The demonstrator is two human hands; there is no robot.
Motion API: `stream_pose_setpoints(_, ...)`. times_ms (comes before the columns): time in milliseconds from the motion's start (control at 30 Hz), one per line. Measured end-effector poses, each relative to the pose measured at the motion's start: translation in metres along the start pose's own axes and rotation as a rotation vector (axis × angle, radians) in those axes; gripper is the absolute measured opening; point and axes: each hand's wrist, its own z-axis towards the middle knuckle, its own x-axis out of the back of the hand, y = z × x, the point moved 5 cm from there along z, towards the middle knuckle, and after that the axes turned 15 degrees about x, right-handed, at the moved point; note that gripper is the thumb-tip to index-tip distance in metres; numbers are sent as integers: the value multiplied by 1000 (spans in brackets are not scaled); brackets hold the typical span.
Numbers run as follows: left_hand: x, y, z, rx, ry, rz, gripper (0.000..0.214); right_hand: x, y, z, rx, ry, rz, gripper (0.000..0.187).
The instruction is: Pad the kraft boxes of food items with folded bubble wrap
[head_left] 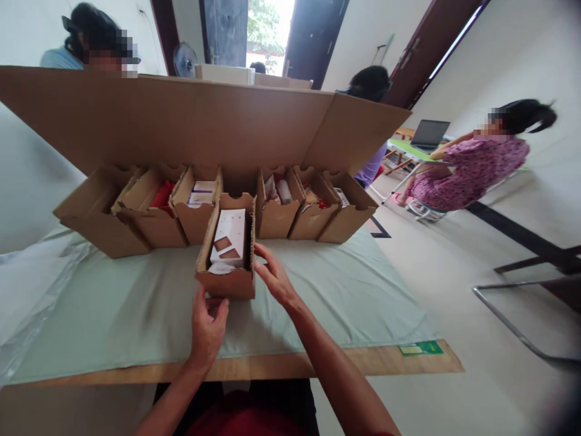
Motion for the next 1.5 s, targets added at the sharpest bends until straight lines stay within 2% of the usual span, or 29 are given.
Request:
stream_pose_setpoints(67, 0, -2, 2, -7, 4, 0, 58, -4, -2, -2, 2, 28, -24, 61)
stream_pose_setpoints(167, -11, 5, 13, -33, -17, 32, 60, -4, 0, 3, -6, 64, -20, 60)
stream_pose_setpoints(333, -51, 25, 47, -55, -79, -18, 75, 9, 14, 14, -1, 156, 70, 64)
stream_pose_setpoints(433, -77, 34, 71, -74, -106, -40, 78, 16, 35, 4, -88, 187, 82, 74)
stream_pose_setpoints(533, -95, 40, 98, -80, -63, -28, 79, 18, 60, -14, -166, 185, 66, 79)
stream_pose_setpoints(667, -111, 44, 132, -115, -18, 19, 77, 17, 85, -34, -176, 188, -13, 68)
stream_pose_setpoints(833, -118, 43, 152, -124, -14, 81, 78, 14, 88, -38, -69, 108, -146, 53)
stream_pose_setpoints(933, -116, 39, 145, -105, -45, 113, 82, 14, 83, -36, -36, 81, -200, 47)
stream_pose_setpoints(1000, -108, 34, 133, -101, -79, 151, 82, 15, 78, -35, -25, 74, -222, 43)
stream_pose_setpoints(1133, -72, 13, 95, -170, -149, 306, 71, 18, 60, -32, -63, 95, -259, 33)
stream_pose_setpoints(1200, -51, -1, 76, -210, -159, 379, 64, 13, 43, -19, -78, 55, -283, 31)
stream_pose_setpoints(1300, -28, -17, 54, -238, -207, 395, 61, -8, 4, 26, -1, -98, -304, 39)
stream_pose_setpoints(1367, -22, -23, 46, -236, -235, 348, 63, -30, -19, 70, 58, -223, -359, 54)
stream_pose_setpoints(1433, -19, -25, 44, -208, -232, 274, 64, -52, -32, 116, 69, -314, -475, 66)
stream_pose_setpoints(1500, -19, -26, 45, -175, -209, 194, 63, -74, -35, 156, 28, -402, -650, 70)
